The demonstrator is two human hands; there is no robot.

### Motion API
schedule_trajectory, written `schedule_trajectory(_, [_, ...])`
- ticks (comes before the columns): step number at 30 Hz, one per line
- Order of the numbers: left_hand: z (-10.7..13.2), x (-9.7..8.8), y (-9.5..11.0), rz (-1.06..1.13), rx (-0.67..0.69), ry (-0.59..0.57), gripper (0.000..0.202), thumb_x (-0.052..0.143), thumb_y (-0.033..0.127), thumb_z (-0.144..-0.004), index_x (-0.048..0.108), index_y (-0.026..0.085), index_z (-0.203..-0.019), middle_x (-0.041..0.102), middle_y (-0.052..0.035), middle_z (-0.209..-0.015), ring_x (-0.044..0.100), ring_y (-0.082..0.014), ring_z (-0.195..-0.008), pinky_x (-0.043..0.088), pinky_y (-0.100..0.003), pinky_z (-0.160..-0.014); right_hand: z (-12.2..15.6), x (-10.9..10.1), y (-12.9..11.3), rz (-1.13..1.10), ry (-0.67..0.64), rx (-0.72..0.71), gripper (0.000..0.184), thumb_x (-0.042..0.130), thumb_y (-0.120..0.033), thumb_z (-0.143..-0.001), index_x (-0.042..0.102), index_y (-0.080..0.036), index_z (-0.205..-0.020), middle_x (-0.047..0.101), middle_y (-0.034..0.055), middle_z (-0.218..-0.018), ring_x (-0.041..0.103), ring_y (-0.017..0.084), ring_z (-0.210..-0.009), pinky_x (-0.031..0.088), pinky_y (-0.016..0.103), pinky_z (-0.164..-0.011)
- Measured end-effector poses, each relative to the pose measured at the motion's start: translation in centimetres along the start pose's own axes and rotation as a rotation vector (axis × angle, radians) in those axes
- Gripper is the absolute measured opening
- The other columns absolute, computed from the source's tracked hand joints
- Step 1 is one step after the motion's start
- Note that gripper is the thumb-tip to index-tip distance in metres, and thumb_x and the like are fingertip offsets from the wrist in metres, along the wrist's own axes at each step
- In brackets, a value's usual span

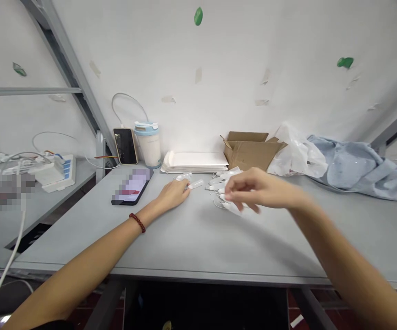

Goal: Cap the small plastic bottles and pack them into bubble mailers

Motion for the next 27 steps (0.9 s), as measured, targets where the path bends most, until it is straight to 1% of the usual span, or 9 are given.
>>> schedule_trajectory(2, [0.0, -0.1, -0.1, -0.019, -0.01, -0.008, 0.031, 0.04, 0.033, -0.086, 0.059, 0.016, -0.103, 0.068, -0.0108, -0.084, 0.062, -0.0263, -0.078, 0.042, -0.03, -0.065, -1.0, 1.0, 1.5, 0.291, 0.113, -0.025, 0.023, 0.051, -0.032, -0.084, 0.06, -0.016, -0.07, 0.06, 0.0011, -0.057, 0.048, 0.009, -0.045, 0.031, 0.022, -0.046])
schedule_trajectory(3, [-0.1, -0.2, -0.2, -0.028, -0.016, -0.009, 0.03, 0.041, 0.032, -0.085, 0.059, 0.016, -0.102, 0.068, -0.0107, -0.083, 0.063, -0.0261, -0.077, 0.042, -0.03, -0.064, -1.2, 1.4, 2.4, 0.431, 0.239, -0.034, 0.025, 0.047, -0.029, -0.084, 0.058, -0.016, -0.066, 0.059, 0.0027, -0.057, 0.047, 0.009, -0.046, 0.029, 0.022, -0.046])
schedule_trajectory(4, [-0.1, -0.3, -0.4, -0.036, -0.022, -0.008, 0.03, 0.041, 0.032, -0.085, 0.059, 0.016, -0.102, 0.068, -0.011, -0.083, 0.063, -0.0264, -0.077, 0.042, -0.03, -0.063, -1.3, 1.8, 3.1, 0.524, 0.263, -0.077, 0.026, 0.045, -0.028, -0.084, 0.057, -0.016, -0.065, 0.06, 0.0034, -0.057, 0.047, 0.01, -0.047, 0.028, 0.023, -0.047])
schedule_trajectory(5, [-0.1, -0.5, -0.6, -0.043, -0.027, -0.005, 0.03, 0.041, 0.031, -0.084, 0.059, 0.015, -0.102, 0.068, -0.0117, -0.083, 0.063, -0.0271, -0.077, 0.042, -0.03, -0.063, -1.3, 2.1, 3.7, 0.567, 0.273, -0.118, 0.026, 0.044, -0.027, -0.084, 0.057, -0.016, -0.064, 0.06, 0.003, -0.057, 0.047, 0.01, -0.047, 0.028, 0.022, -0.048])
schedule_trajectory(8, [-0.1, -1.1, -1.3, -0.069, -0.038, 0.004, 0.03, 0.042, 0.031, -0.083, 0.06, 0.014, -0.1, 0.068, -0.0129, -0.084, 0.063, -0.0288, -0.079, 0.041, -0.031, -0.063, -0.8, 2.0, 4.3, 0.563, 0.444, -0.111, 0.027, 0.043, -0.029, -0.086, 0.056, -0.017, -0.065, 0.057, 0.0005, -0.053, 0.045, 0.009, -0.046, 0.03, 0.021, -0.049])
schedule_trajectory(10, [-0.1, -1.5, -1.7, -0.108, -0.043, 0.012, 0.03, 0.042, 0.031, -0.082, 0.06, 0.015, -0.099, 0.068, -0.0121, -0.085, 0.063, -0.0286, -0.08, 0.041, -0.031, -0.063, -0.5, 1.7, 4.0, 0.527, 0.465, -0.08, 0.026, 0.043, -0.029, -0.087, 0.056, -0.017, -0.068, 0.057, 0.0003, -0.054, 0.046, 0.009, -0.047, 0.031, 0.02, -0.05])
schedule_trajectory(15, [-0.2, -2.1, -2.3, -0.186, -0.061, 0.063, 0.037, 0.035, 0.026, -0.085, 0.054, 0.015, -0.115, 0.069, -0.0117, -0.085, 0.063, -0.0286, -0.081, 0.042, -0.032, -0.065, -0.5, 2.3, 2.9, 0.628, 0.16, -0.006, 0.02, 0.044, -0.022, -0.086, 0.059, -0.015, -0.074, 0.062, 0.0035, -0.063, 0.049, 0.011, -0.053, 0.028, 0.022, -0.053])
schedule_trajectory(18, [-0.1, -2.0, -1.9, -0.193, -0.051, 0.076, 0.037, 0.033, 0.026, -0.087, 0.055, 0.016, -0.115, 0.069, -0.0119, -0.09, 0.063, -0.0284, -0.085, 0.042, -0.033, -0.067, -0.3, 3.0, 2.3, 0.73, -0.029, 0.036, 0.022, 0.043, -0.021, -0.087, 0.06, -0.014, -0.074, 0.063, 0.0058, -0.069, 0.05, 0.012, -0.057, 0.024, 0.023, -0.052])
schedule_trajectory(27, [1.2, -1.5, 1.2, -0.1, 0.127, -0.019, 0.033, 0.036, 0.029, -0.086, 0.06, 0.016, -0.105, 0.068, -0.0092, -0.084, 0.062, -0.0249, -0.078, 0.043, -0.031, -0.065, 0.3, 3.4, -0.1, 0.85, -0.296, 0.123, 0.019, 0.055, -0.032, -0.083, 0.062, -0.014, -0.082, 0.066, 0.0081, -0.075, 0.058, 0.018, -0.066, 0.023, 0.026, -0.05])
Point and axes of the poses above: each hand's wrist, its own z-axis away from the middle knuckle, its own x-axis out of the palm, y = z × x, the point moved 1 cm from there along -z, towards the middle knuckle
